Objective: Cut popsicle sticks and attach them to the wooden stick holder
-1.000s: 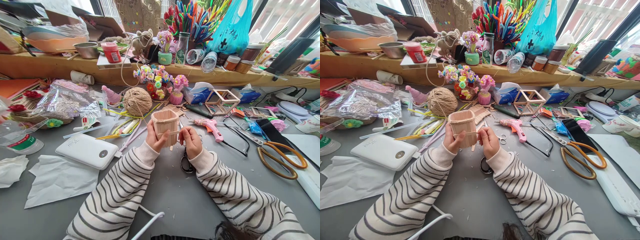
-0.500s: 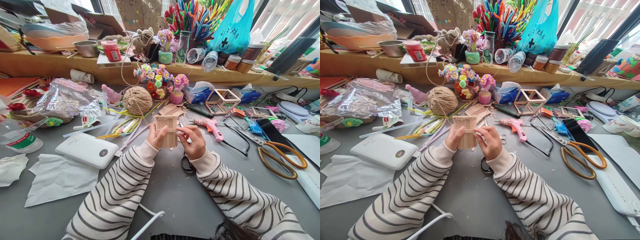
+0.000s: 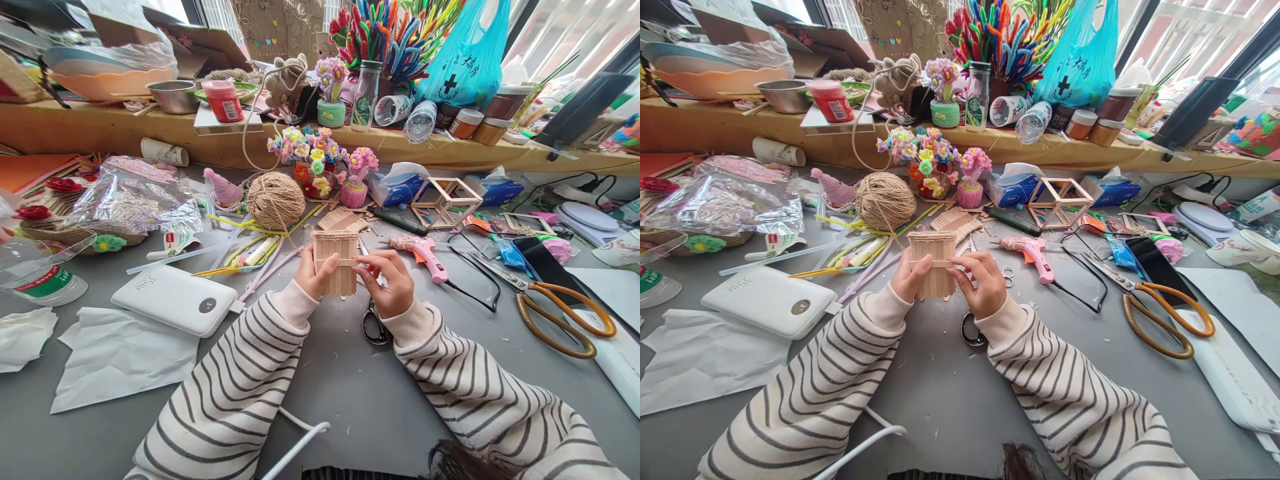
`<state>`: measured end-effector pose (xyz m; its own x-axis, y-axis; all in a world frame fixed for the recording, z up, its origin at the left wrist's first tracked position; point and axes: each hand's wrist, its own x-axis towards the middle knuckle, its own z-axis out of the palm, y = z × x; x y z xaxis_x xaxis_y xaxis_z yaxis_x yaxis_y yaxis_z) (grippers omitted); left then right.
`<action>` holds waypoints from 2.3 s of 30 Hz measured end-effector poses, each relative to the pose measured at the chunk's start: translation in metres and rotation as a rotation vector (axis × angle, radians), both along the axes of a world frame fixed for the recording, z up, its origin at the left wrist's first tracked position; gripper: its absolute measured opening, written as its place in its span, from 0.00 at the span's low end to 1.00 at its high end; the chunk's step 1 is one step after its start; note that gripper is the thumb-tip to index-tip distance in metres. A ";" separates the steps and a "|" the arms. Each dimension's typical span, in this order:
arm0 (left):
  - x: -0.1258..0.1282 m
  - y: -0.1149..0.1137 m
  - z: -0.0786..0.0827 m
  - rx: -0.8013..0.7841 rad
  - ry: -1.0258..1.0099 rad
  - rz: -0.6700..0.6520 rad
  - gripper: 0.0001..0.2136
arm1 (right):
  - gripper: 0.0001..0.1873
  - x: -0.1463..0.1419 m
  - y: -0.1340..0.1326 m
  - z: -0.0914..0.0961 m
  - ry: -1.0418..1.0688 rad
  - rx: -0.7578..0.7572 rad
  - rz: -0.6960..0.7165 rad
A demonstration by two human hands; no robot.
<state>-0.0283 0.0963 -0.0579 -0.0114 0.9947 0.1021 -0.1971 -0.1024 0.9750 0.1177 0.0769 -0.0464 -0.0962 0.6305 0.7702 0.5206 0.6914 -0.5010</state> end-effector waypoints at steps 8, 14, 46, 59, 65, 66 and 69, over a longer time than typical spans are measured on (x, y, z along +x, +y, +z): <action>-0.005 0.004 -0.003 0.042 0.089 -0.013 0.30 | 0.03 -0.001 0.001 -0.002 0.142 -0.216 0.052; -0.010 0.010 -0.004 0.155 0.102 0.134 0.37 | 0.07 -0.001 0.005 -0.005 0.382 -0.503 0.142; -0.019 -0.006 0.015 1.034 1.005 0.623 0.11 | 0.08 0.022 0.006 0.004 0.019 -0.595 0.197; -0.003 -0.010 0.006 0.571 0.739 -0.251 0.09 | 0.09 0.021 0.003 0.008 0.088 -0.610 0.335; 0.000 -0.016 0.006 0.017 0.379 -0.389 0.08 | 0.10 0.019 0.000 0.008 0.085 -0.631 0.297; 0.000 -0.018 0.007 -0.035 0.321 -0.370 0.08 | 0.11 0.020 0.000 0.008 0.088 -0.648 0.281; 0.001 -0.020 0.008 -0.143 0.212 -0.337 0.10 | 0.10 0.019 0.002 0.005 0.079 -0.706 0.282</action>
